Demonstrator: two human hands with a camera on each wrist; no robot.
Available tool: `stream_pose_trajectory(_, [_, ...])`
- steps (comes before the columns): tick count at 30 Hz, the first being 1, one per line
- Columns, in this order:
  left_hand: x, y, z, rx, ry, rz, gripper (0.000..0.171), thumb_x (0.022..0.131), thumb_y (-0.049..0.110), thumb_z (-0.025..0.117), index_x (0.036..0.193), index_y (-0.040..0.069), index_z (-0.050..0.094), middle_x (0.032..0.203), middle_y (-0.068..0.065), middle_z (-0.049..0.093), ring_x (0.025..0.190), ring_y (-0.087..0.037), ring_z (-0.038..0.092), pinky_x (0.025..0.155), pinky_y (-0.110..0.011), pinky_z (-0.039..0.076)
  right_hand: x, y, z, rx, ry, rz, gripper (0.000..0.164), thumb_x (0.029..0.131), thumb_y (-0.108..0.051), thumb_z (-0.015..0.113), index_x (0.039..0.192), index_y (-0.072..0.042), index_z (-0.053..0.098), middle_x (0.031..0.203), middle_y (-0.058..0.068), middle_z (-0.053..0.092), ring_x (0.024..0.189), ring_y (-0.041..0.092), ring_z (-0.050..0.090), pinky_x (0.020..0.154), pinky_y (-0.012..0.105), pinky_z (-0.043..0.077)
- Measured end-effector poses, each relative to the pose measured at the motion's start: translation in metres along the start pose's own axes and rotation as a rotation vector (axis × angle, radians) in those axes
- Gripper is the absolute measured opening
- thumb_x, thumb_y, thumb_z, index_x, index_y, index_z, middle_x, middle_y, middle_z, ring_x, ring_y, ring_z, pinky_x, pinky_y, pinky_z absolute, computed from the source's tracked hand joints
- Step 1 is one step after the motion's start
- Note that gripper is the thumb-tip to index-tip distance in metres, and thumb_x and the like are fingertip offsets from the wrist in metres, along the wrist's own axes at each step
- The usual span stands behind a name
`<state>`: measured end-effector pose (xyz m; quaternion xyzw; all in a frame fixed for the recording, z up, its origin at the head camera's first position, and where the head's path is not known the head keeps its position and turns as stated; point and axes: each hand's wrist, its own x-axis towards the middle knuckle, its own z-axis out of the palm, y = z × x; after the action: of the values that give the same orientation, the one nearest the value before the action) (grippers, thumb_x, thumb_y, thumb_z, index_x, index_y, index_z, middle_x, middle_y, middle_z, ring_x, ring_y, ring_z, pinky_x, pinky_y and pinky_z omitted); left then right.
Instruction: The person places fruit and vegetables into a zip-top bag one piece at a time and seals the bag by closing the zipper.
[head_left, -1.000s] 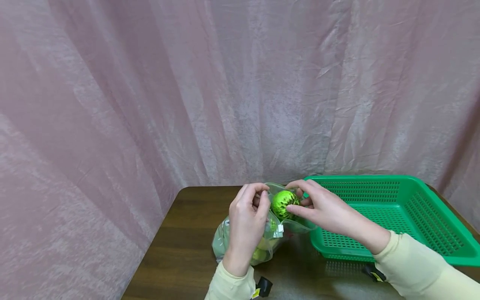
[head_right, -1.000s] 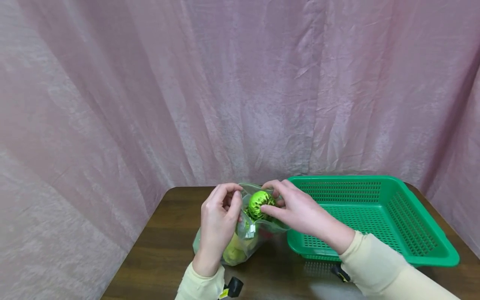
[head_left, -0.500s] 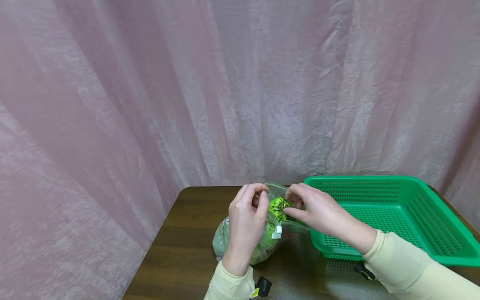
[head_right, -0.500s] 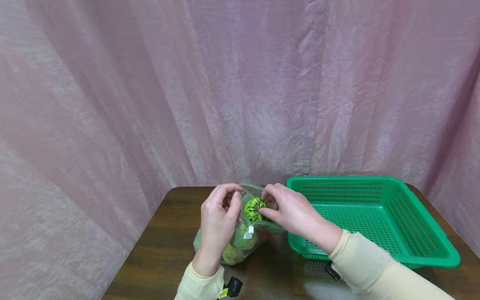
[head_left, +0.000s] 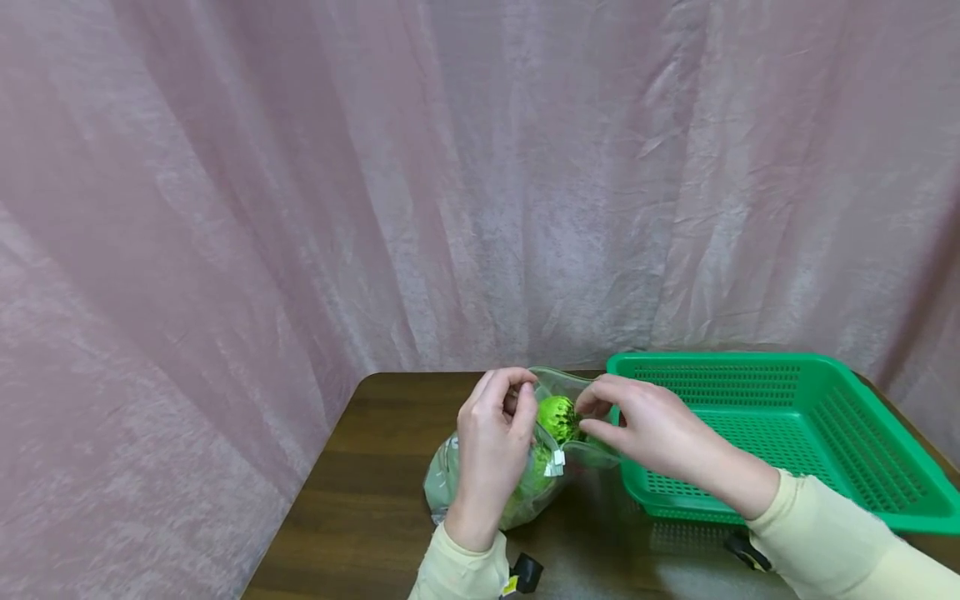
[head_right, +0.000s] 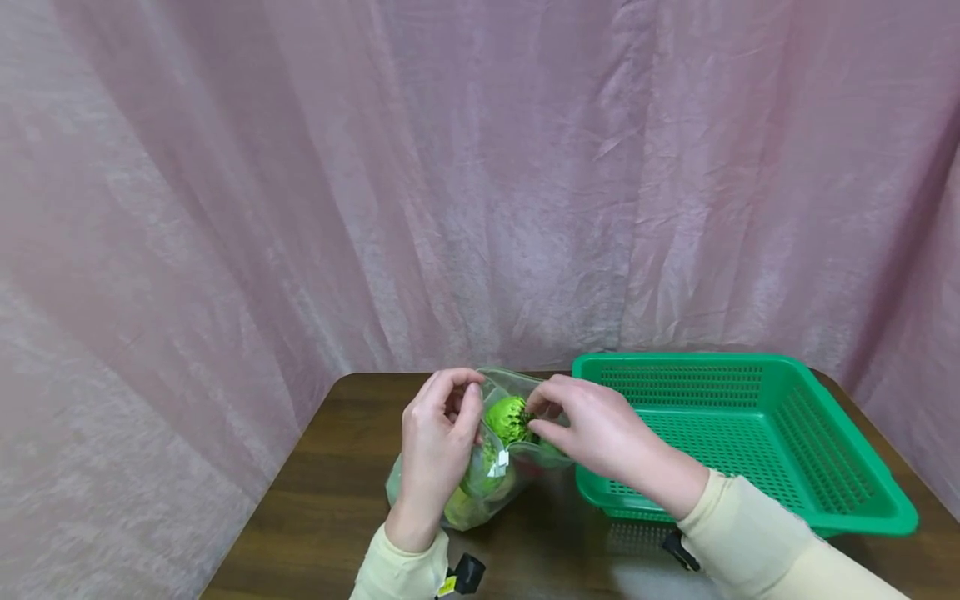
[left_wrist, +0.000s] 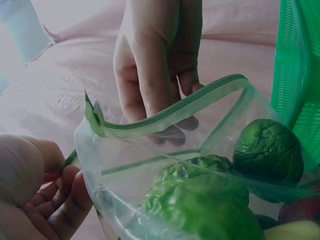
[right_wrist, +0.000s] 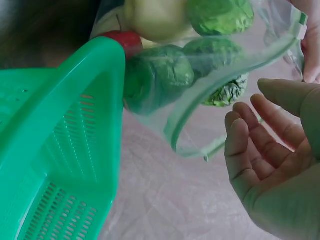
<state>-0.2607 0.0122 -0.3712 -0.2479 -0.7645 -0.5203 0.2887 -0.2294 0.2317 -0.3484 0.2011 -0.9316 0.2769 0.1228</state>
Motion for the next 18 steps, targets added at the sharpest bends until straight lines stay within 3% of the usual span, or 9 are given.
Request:
stream_pose_trajectory(4, [0.001, 0.002, -0.001, 0.002, -0.007, -0.003, 0.012, 0.103, 0.0, 0.069, 0.107, 0.008, 0.078, 0.087, 0.004, 0.064, 0.055, -0.003, 0.056, 0.05, -0.022, 0.051, -0.008, 0.003, -0.007, 0.059, -0.03, -0.062, 0.015, 0.1, -0.023, 0.084, 0.112, -0.029, 0.079, 0.106, -0.021, 0.071, 0.095, 0.003, 0.065, 0.081, 0.033, 0.057])
stream_pose_trajectory(9, [0.004, 0.002, -0.002, 0.025, -0.019, 0.012, 0.012, 0.104, 0.0, 0.069, 0.107, 0.007, 0.078, 0.085, 0.003, 0.063, 0.056, -0.003, 0.055, 0.051, -0.022, 0.051, -0.014, 0.008, -0.007, 0.085, -0.062, -0.223, 0.023, 0.096, -0.023, 0.088, 0.117, -0.027, 0.08, 0.114, -0.018, 0.074, 0.103, 0.009, 0.067, 0.084, 0.032, 0.058])
stream_pose_trajectory(13, [0.006, 0.003, -0.002, 0.041, -0.032, 0.023, 0.011, 0.104, 0.0, 0.068, 0.107, 0.005, 0.077, 0.086, 0.003, 0.063, 0.058, -0.004, 0.055, 0.052, -0.023, 0.051, -0.013, 0.01, 0.001, 0.018, -0.022, -0.338, 0.023, 0.092, -0.02, 0.091, 0.111, -0.027, 0.081, 0.107, -0.02, 0.072, 0.097, 0.01, 0.067, 0.082, 0.033, 0.058])
stream_pose_trajectory(18, [0.007, 0.002, 0.0, 0.064, -0.051, 0.044, 0.011, 0.103, 0.0, 0.069, 0.107, 0.005, 0.078, 0.089, 0.002, 0.066, 0.064, -0.007, 0.056, 0.055, -0.023, 0.05, -0.007, 0.007, 0.007, -0.022, 0.049, -0.398, 0.021, 0.092, -0.011, 0.09, 0.1, -0.028, 0.081, 0.096, -0.024, 0.068, 0.086, 0.002, 0.062, 0.075, 0.028, 0.055])
